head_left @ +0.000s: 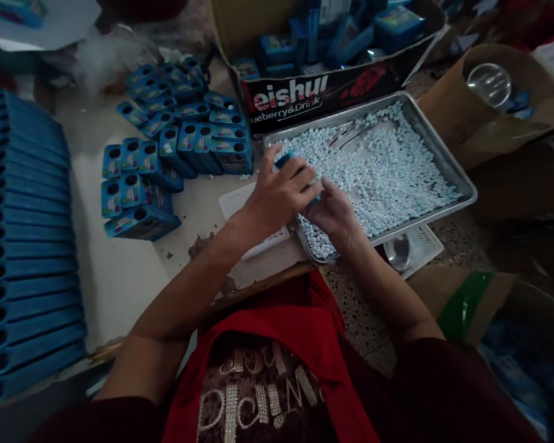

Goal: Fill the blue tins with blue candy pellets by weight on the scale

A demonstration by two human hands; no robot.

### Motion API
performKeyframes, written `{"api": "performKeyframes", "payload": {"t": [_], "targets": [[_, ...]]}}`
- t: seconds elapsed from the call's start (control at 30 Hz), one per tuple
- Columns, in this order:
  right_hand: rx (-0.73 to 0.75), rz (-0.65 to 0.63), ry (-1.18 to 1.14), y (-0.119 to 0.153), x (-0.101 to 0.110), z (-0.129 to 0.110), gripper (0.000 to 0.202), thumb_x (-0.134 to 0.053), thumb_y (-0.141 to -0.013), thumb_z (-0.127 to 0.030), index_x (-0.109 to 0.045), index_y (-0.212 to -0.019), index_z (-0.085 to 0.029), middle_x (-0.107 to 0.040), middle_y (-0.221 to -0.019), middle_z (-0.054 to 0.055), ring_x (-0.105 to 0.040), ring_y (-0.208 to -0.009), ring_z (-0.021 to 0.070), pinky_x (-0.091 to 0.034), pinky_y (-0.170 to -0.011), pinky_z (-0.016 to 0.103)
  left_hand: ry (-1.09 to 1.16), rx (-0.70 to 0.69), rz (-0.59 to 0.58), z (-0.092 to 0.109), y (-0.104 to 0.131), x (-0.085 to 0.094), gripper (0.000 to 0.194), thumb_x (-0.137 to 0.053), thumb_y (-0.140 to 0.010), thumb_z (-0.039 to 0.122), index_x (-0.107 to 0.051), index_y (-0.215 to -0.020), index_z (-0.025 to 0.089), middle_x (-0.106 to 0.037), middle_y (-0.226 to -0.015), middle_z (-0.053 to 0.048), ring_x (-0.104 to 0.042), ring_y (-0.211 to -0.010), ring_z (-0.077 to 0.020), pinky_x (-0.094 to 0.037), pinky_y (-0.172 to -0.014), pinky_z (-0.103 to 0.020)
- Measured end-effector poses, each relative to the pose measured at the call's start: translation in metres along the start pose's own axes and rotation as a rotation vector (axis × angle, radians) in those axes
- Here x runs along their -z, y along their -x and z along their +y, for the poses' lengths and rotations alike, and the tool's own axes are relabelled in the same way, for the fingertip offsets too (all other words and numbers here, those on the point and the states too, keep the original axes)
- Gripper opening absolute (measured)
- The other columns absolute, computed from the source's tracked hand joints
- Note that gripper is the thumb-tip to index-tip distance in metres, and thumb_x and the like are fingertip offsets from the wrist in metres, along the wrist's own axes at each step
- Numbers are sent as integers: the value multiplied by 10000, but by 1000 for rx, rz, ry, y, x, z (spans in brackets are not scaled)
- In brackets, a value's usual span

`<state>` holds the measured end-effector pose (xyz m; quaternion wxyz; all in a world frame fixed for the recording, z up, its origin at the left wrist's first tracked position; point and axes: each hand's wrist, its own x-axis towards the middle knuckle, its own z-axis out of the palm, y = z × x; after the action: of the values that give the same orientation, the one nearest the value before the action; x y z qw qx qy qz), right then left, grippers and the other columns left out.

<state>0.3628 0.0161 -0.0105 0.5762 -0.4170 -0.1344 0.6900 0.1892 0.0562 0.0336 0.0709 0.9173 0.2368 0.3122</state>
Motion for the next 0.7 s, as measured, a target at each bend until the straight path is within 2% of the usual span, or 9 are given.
{"api": "performKeyframes", "payload": {"t": [0.1, 0.2, 0.27, 0.33, 0.43, 0.53, 0.6, 0.7], "targets": [[-65, 138, -200, -1, -4, -3, 362, -384, -1292, -419, -639, -1088, -263, -755, -854, 8, -752, -745, 187, -719, -721, 302, -1, 105, 79, -13, 6, -11, 323, -652, -1182, 135, -886, -1286, 334, -854, -1421, -60, -715, -1479, -340, -372, -1460, -691], [-163, 201, -320, 2, -7, -11, 330, -398, -1289, -404, -641, -1122, -256, -757, -872, 41, -760, -738, 210, -730, -688, 310, 52, 225, 167, -28, 21, -13, 350, -737, -1131, 142, -895, -1336, 377, -863, -1405, -51, -735, -1409, -347, -419, -1419, -648], [-200, 200, -330, 4, -8, -15, 299, -446, -1276, -428, -661, -1171, -249, -769, -916, 68, -792, -796, 228, -758, -732, 325, 152, 303, 214, -36, 31, -11, 313, -825, -1105, 218, -897, -1370, 369, -871, -1374, -55, -766, -1343, -340, -529, -1334, -574], [-212, 185, -319, 7, -9, -19, 287, -470, -1268, -414, -687, -1234, -229, -788, -964, 92, -825, -870, 237, -779, -791, 327, 313, 401, 279, -41, 43, -9, 299, -926, -1071, 375, -900, -1365, 331, -880, -1337, -64, -802, -1280, -325, -621, -1233, -498], [-195, 164, -252, 12, -8, -25, 185, -533, -1212, -218, -714, -1252, -201, -817, -990, 96, -825, -859, 189, -750, -767, 236, 600, 577, 405, -45, 68, -6, 517, -1066, -925, 585, -897, -1309, 284, -894, -1262, -69, -851, -1207, -316, -688, -1163, -467], [-167, 151, -122, 14, -4, -32, 256, -542, -1123, -31, -732, -1210, -179, -842, -974, 72, -755, -726, 109, -656, -654, 129, 767, 755, 480, -42, 98, 0, 620, -1143, -803, 581, -891, -1271, 260, -909, -1209, -73, -881, -1156, -326, -738, -1107, -481], [-146, 144, -2, 15, -3, -35, 251, -567, -1099, -9, -746, -1158, -175, -839, -919, 49, -687, -638, 81, -600, -591, 107, 791, 850, 508, -37, 114, 2, 618, -1156, -776, 557, -887, -1239, 248, -914, -1192, -78, -889, -1123, -325, -757, -1082, -489], [-118, 52, 246, 16, -8, -38, 96, -718, -1091, -94, -771, -1096, -173, -808, -816, 28, -599, -569, 70, -526, -538, 116, 824, 911, 544, -32, 128, 1, 659, -1157, -745, 591, -869, -1218, 235, -910, -1200, -83, -889, -1121, -325, -761, -1102, -514]]}}
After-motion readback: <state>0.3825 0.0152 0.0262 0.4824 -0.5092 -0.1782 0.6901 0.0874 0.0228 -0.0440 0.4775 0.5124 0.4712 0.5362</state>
